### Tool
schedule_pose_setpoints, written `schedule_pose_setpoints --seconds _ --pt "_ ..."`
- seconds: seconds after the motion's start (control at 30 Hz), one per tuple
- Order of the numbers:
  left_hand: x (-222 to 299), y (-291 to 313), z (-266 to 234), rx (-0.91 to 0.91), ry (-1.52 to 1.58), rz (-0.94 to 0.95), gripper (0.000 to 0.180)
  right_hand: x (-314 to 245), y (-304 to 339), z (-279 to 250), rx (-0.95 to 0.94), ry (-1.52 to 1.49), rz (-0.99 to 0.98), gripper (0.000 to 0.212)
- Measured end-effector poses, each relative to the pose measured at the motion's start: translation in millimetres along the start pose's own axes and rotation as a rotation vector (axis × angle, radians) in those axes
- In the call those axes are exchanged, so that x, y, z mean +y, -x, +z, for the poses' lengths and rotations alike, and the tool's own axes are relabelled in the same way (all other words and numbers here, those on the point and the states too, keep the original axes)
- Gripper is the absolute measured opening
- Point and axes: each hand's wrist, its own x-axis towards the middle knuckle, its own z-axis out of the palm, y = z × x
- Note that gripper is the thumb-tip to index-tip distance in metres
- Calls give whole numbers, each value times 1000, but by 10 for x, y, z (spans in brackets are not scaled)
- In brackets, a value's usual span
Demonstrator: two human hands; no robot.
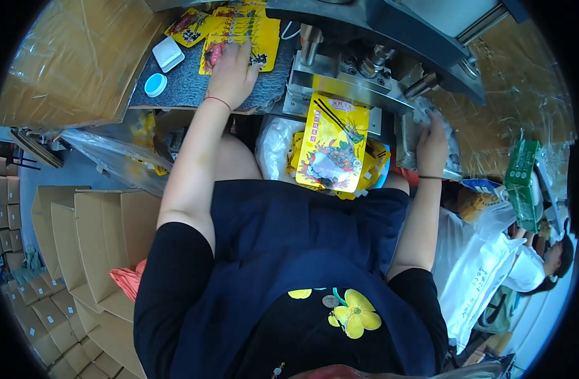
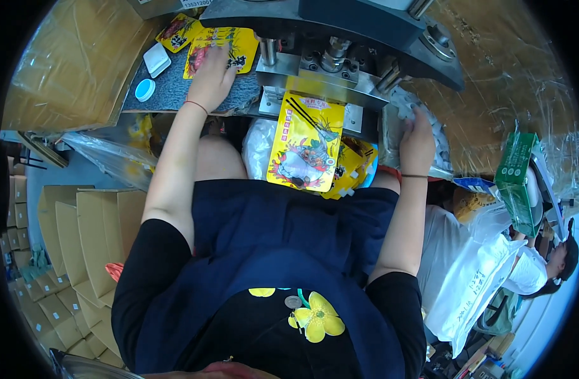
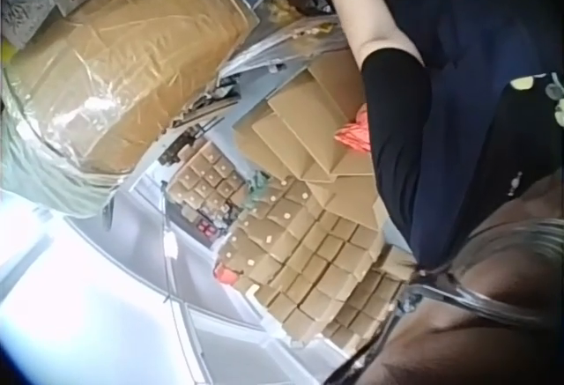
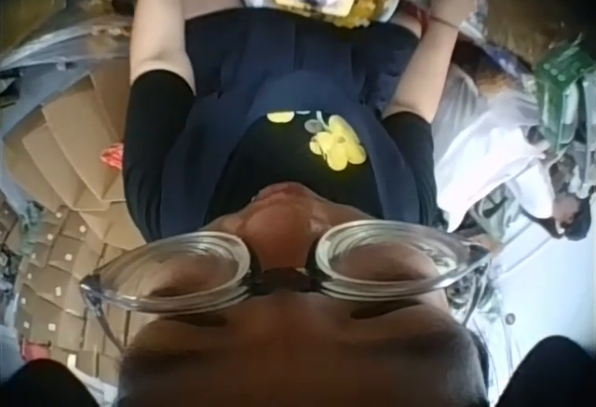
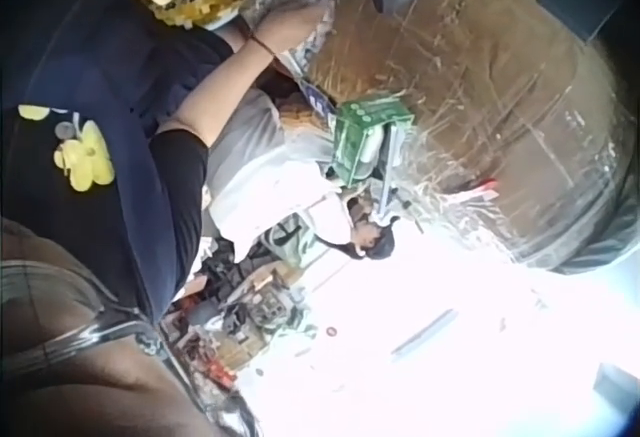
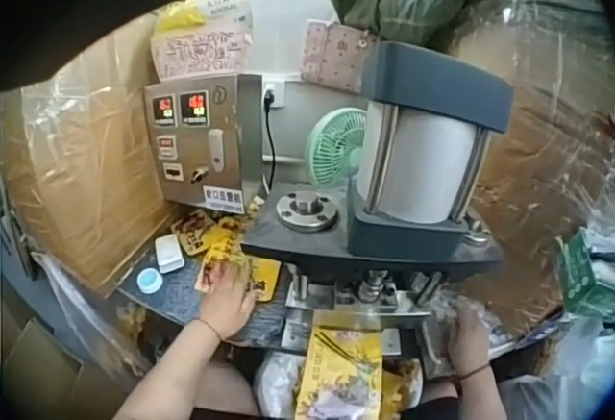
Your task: Packing individual snack pouches into larger plastic bags, sealing them, and placing them into a shipping box.
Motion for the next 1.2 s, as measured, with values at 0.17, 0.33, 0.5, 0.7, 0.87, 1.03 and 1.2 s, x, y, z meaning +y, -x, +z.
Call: schedule_pose_setpoints --seconds 0.17,0.33,0.5,0.7,0.87,1.03,1.2 --pt "392 719 -155 -42 -173 278 45 -20 184 -330 101 -90 -117 21" --pt "438 1012 -312 16 439 -170 17 -773 332 -403 -165 -371 -293 17" --pt "964 1051 -234 -382 807 -192 26 -1368 275 -420 -322 -745 -439 13" --pt "1431 1120 -65 -683 1220 -253 28 -1389 144 -399 -328 -639 -464 13" --pt "1628 1192 10 -981 1541 -396 35 -1095 140 -522 -644 -704 -391 21" --pt "1586 1009 143 -920 1654 -527 36 -545 -39 -566 -334 121 -179 27" --pt "1378 639 212 -823 1720 -616 32 -207 -49 -333 -443 120 -203 34"
